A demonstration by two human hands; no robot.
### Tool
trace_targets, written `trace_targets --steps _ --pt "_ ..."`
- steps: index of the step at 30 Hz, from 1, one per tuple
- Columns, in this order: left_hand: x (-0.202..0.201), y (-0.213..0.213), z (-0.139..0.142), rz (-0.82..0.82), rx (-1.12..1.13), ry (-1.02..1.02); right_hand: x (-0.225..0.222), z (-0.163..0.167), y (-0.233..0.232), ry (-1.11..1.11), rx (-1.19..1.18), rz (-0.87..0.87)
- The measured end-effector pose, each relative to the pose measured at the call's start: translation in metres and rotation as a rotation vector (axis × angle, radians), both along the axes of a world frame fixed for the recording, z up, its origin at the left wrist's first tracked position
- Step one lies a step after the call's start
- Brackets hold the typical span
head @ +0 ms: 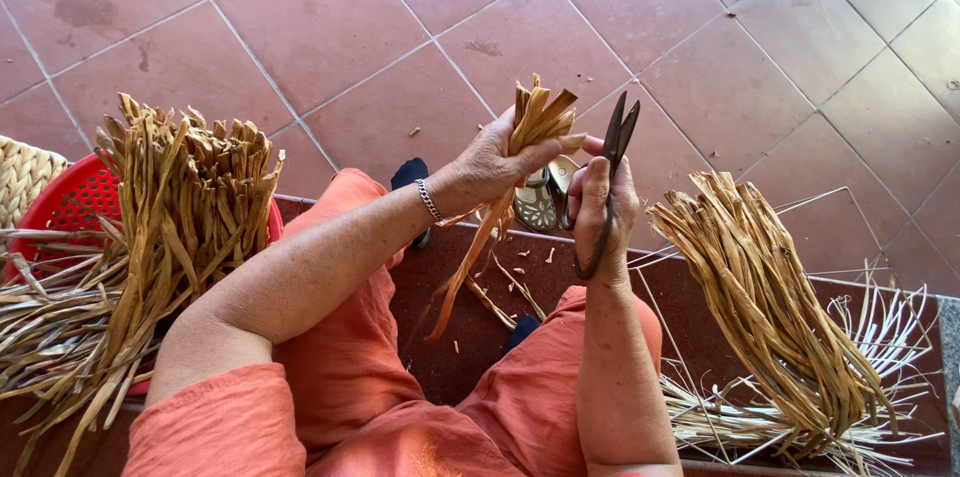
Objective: The person sits on a tiled floor and uses scissors to trim bundles of dried plant stalks. They repeatedly cut the stalks to a uniform length and place the trimmed pieces into a red basket. The person also separates and aligns the stalks by hand before cutting.
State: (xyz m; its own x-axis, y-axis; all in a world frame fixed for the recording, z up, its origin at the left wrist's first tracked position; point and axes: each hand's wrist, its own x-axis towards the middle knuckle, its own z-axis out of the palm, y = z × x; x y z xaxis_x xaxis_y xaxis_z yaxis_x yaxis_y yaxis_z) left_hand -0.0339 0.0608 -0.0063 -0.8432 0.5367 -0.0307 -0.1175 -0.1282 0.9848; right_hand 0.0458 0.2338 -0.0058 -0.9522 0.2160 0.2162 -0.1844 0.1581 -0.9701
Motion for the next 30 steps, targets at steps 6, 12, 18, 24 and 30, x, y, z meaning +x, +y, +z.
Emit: trace_targets --steps 6,12,18,24,30 --pt "0.000 -0.003 0.006 -0.085 0.038 0.259 0.003 0.009 0.004 -0.022 0.162 -0.012" --pt "0.003 -0.003 0.007 -0.068 -0.016 0.164 0.006 0.018 0.002 -0.063 0.521 0.011" --pt "0.001 -0.002 0.005 -0.060 -0.104 0.241 0.012 0.026 -0.004 0.024 0.656 -0.009" --pt "0.003 0.001 0.000 -0.064 -0.384 0.315 0.011 0.021 -0.005 0.049 0.752 -0.056" --pt "0.004 0.000 0.002 -0.086 -0.276 0.333 0.007 0.008 -0.004 0.100 0.807 -0.112"
